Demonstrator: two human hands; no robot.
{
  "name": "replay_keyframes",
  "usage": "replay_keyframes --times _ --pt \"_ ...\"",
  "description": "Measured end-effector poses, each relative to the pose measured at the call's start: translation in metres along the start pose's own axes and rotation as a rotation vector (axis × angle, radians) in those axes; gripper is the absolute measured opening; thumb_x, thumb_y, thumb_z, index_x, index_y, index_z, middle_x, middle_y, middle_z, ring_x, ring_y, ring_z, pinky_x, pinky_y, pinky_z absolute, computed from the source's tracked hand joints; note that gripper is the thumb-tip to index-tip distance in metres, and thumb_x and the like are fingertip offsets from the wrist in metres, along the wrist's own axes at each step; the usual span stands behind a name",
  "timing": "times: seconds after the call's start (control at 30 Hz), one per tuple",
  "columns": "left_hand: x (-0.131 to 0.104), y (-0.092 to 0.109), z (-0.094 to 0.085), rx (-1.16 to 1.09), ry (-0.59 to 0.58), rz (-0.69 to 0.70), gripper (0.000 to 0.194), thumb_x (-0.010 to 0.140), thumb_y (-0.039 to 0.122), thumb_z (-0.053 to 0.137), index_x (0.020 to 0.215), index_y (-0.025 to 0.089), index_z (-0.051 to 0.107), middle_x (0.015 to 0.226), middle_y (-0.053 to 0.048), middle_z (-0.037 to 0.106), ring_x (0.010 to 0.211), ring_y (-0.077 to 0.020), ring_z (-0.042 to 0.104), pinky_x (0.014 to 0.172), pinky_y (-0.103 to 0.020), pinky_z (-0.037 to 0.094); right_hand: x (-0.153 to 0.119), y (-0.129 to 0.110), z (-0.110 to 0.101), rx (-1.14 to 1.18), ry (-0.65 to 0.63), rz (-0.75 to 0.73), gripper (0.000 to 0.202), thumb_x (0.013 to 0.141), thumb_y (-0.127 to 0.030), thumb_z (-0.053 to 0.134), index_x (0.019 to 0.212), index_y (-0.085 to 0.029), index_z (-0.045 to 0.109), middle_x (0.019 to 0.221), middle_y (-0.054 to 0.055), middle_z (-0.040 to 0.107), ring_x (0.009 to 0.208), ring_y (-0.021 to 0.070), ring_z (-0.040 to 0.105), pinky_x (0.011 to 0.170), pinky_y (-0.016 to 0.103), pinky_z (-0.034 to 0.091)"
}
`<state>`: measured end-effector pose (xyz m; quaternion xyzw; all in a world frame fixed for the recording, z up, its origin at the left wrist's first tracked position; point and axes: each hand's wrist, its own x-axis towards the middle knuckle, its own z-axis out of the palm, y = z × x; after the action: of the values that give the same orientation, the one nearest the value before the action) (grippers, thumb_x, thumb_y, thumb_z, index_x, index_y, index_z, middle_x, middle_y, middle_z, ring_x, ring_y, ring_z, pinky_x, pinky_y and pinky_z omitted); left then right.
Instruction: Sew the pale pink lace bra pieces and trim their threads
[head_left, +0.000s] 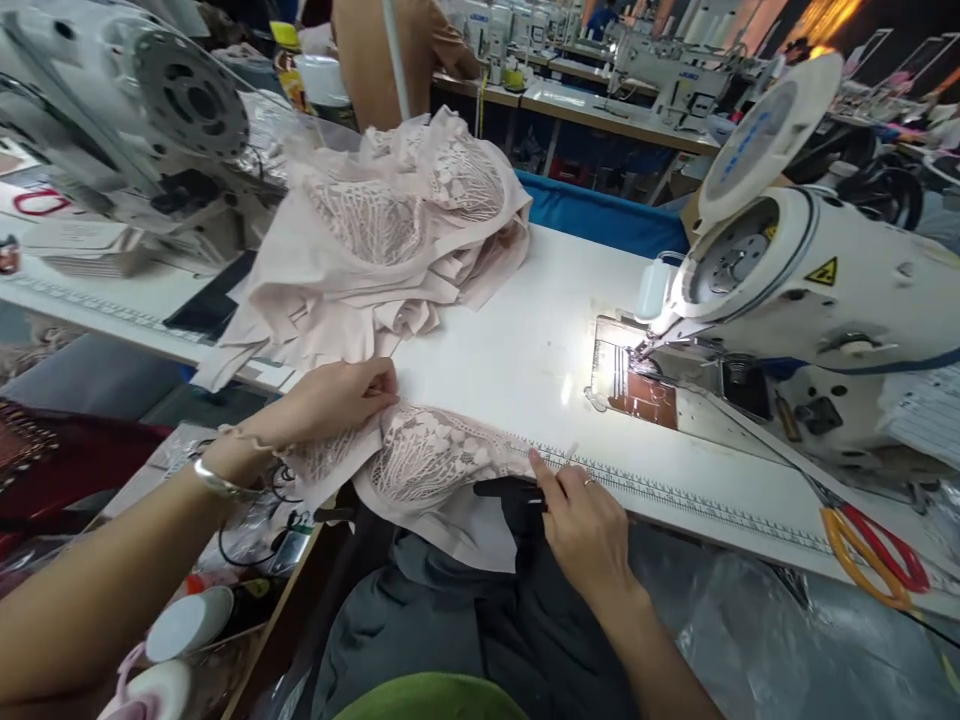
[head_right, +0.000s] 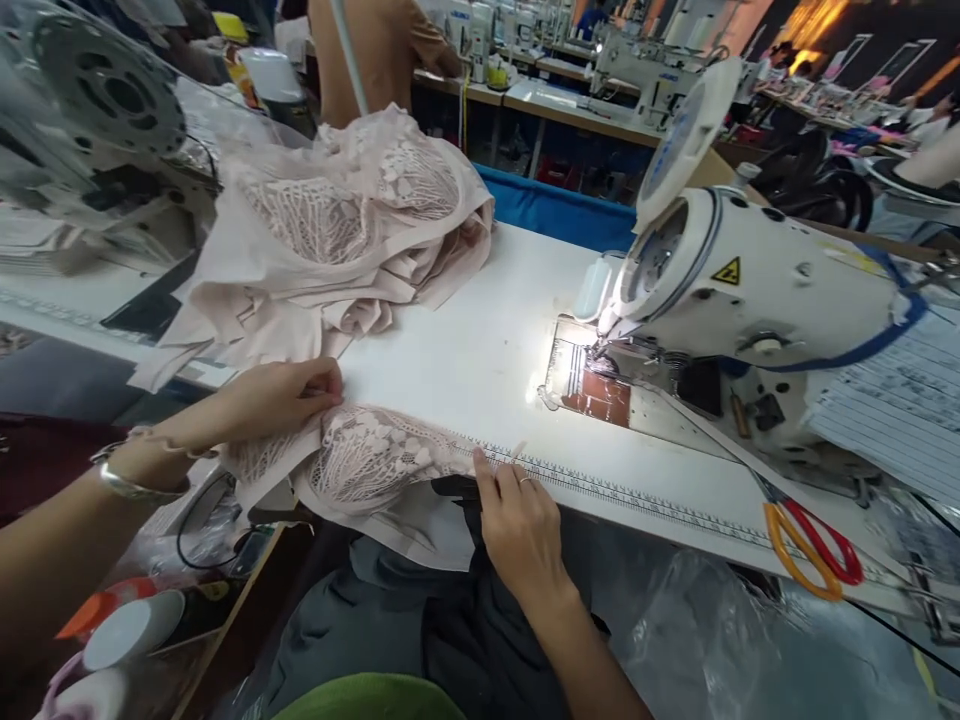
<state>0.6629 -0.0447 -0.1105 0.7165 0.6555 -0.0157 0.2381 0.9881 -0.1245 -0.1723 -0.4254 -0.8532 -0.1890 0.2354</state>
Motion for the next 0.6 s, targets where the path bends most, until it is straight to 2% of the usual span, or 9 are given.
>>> replay_keyframes --times 0.2,0.33,0.4,0.47,0.53,0.6 --pt "0.006 -0.007 0.006 -0.039 0.031 0.017 0.014 0.085 0.037 0.051 0.086 0.024 0.053 0.074 -0.005 0.069 0.067 -0.0244 0.062 0.058 -0.029 0.036 -0.003 -0.002 0.004 0.053 -0.03 0.056 0.041 0.091 -0.002 0.042 0.125 -0.013 0.062 0.072 0.004 0.061 0.067 0.0155 0.056 0.055 0.03 0.038" --pt "-0.007 -0.004 0.01 -0.126 0.031 0.027 0.015 0.086 0.037 0.05 0.087 0.023 0.053 0.067 -0.004 0.064 0.062 -0.0221 0.059 0.056 -0.028 0.036 -0.005 -0.003 0.005 0.14 0.034 0.059 0.027 0.094 -0.004 0.048 0.109 -0.017 0.067 0.07 0.002 0.064 0.065 0.015 0.06 0.057 0.03 0.04" --pt "-0.021 0.003 0.014 -0.212 -0.038 0.108 0.02 0.089 0.04 0.048 0.092 0.022 0.055 0.06 0.0 0.057 0.054 -0.0182 0.052 0.053 -0.026 0.034 -0.011 0.003 -0.001 0.203 0.114 0.03 0.025 0.093 -0.003 0.049 0.104 -0.018 0.066 0.066 0.001 0.065 0.063 0.0151 0.061 0.057 0.03 0.042" --pt "-0.034 0.013 0.023 -0.286 -0.189 0.239 0.025 0.091 0.043 0.047 0.092 0.021 0.059 0.06 0.001 0.054 0.052 -0.0151 0.047 0.051 -0.024 0.032 -0.02 0.012 -0.012 0.212 0.205 0.037 0.024 0.092 -0.004 0.052 0.106 -0.019 0.064 0.064 0.0 0.065 0.06 0.0158 0.062 0.059 0.03 0.045" --pt "-0.041 0.027 0.04 -0.309 -0.356 0.376 0.029 0.092 0.044 0.049 0.084 0.02 0.062 0.063 0.0 0.056 0.054 -0.0138 0.048 0.052 -0.023 0.033 -0.032 0.024 -0.022 0.147 0.278 0.079 0.024 0.09 -0.005 0.057 0.106 -0.022 0.064 0.063 0.0 0.065 0.057 0.0163 0.062 0.06 0.03 0.047" --pt "-0.036 0.041 0.066 -0.24 -0.432 0.464 0.03 0.091 0.04 0.051 0.075 0.019 0.065 0.065 -0.002 0.061 0.057 -0.0147 0.053 0.055 -0.024 0.035 -0.043 0.034 -0.029 0.074 0.273 0.107 0.02 0.089 -0.008 0.061 0.103 -0.022 0.064 0.062 -0.001 0.064 0.056 0.016 0.061 0.059 0.029 0.048"
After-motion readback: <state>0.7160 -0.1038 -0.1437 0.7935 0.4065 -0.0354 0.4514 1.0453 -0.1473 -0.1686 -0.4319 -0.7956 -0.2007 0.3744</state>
